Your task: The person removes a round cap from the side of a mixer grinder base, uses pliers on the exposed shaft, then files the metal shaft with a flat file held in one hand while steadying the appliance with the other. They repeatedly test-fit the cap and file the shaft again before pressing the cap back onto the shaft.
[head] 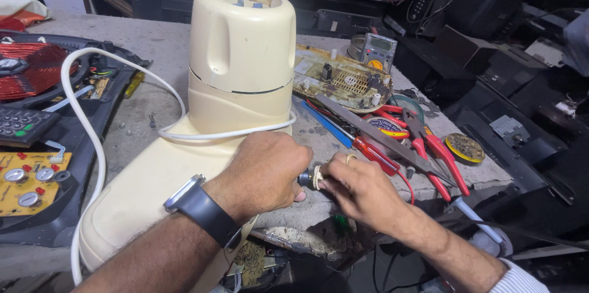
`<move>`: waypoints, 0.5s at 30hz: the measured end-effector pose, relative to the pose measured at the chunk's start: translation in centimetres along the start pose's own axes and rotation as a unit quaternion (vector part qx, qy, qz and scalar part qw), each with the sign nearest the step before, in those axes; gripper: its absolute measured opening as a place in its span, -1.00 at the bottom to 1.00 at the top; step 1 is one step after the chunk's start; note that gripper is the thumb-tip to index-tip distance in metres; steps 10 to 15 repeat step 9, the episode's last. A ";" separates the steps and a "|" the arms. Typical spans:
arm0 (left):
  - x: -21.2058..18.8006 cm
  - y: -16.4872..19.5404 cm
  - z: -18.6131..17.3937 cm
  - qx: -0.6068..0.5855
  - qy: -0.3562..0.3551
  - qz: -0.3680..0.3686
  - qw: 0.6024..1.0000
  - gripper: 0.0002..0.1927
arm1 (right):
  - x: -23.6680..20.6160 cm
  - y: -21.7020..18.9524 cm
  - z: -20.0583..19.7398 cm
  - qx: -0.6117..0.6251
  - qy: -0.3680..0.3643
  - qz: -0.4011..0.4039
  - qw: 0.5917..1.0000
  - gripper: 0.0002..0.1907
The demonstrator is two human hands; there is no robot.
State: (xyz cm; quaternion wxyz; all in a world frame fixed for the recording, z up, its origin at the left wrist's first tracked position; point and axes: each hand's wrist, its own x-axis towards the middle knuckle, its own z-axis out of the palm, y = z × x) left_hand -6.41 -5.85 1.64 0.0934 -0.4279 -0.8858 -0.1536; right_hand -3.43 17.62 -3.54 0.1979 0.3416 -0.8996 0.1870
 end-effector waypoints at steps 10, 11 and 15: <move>0.0 1.1 -0.3 0.021 0.009 -0.052 0.998 -0.52 | 0.0 2.3 -2.6 -0.030 -0.075 0.253 0.964 -0.72; 0.0 1.1 -0.3 0.021 0.009 -0.052 0.998 -0.52 | 0.0 2.3 -2.6 -0.030 -0.075 0.253 0.964 -0.72; 0.0 1.1 -0.3 0.021 0.009 -0.052 0.998 -0.52 | 0.0 2.3 -2.6 -0.030 -0.075 0.253 0.964 -0.72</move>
